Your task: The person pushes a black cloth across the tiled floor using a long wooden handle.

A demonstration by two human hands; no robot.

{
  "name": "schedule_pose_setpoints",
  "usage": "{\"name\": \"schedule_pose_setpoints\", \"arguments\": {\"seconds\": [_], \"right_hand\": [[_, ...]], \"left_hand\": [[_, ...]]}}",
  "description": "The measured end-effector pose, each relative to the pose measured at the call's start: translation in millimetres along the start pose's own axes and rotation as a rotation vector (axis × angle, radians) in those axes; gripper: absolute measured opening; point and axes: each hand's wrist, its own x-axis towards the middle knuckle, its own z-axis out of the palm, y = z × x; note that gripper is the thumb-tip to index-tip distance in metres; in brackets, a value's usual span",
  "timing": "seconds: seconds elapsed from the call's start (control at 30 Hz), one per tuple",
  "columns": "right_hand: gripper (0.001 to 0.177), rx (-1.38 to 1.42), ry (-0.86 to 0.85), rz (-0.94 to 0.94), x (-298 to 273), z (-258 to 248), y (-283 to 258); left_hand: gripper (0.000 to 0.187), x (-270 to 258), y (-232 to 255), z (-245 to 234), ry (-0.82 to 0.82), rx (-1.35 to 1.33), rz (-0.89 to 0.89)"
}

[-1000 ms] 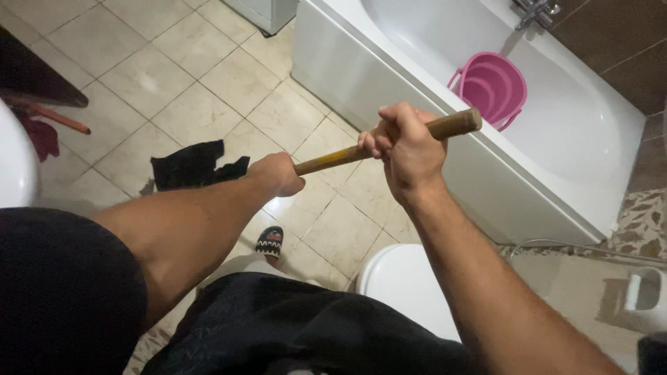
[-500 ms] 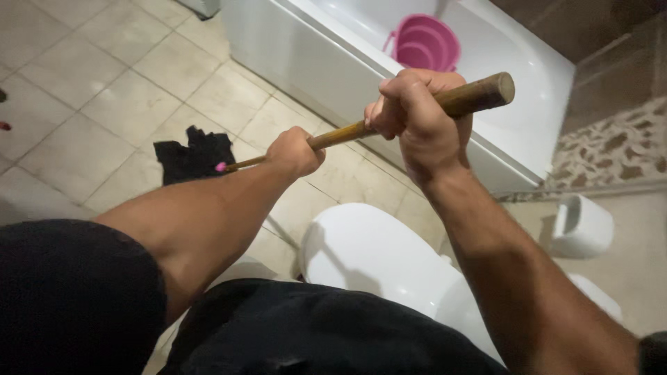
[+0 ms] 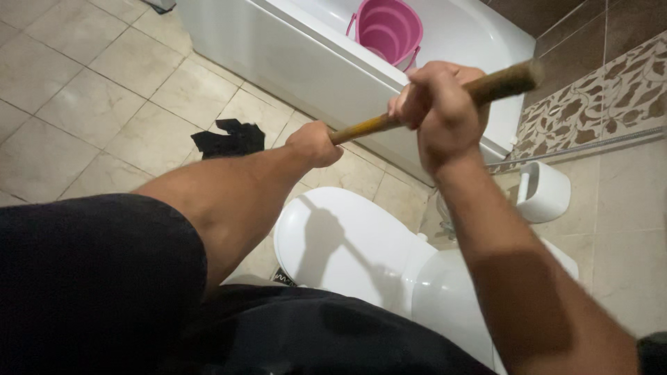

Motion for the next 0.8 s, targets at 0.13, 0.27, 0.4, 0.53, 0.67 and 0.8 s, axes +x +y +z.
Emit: {"name": "schedule_pose_setpoints", "arguments": {"seconds": [0.13,0.27,0.4,0.53,0.67,0.8], "right_hand": [[0.041,0.177,-0.001,0.11,13,-9,13],[0.039,0.231,-0.055,0.208,4,23,34],[0.037,0.326,-0.173,0.267,-13,67,53],[0.034,0.377,-0.343,0.372,-24,108,65],[0.033,0.419,-0.464,0.452,-35,135,68],[0.032,0.387,-0.539,0.442,-44,134,61]], "left_hand": [[0.047,-15,-9,-8,-0.04,0.05,-0.093],[0.048,-47,-56,-7,-0.006,0.034,-0.224],[0.046,-75,-113,-2,0.078,0.016,-0.36],[0.048,-106,-162,7,0.138,-0.024,-0.5],[0.05,-137,-189,21,0.161,-0.046,-0.591],[0.045,-157,-186,34,0.165,-0.074,-0.612]]}}
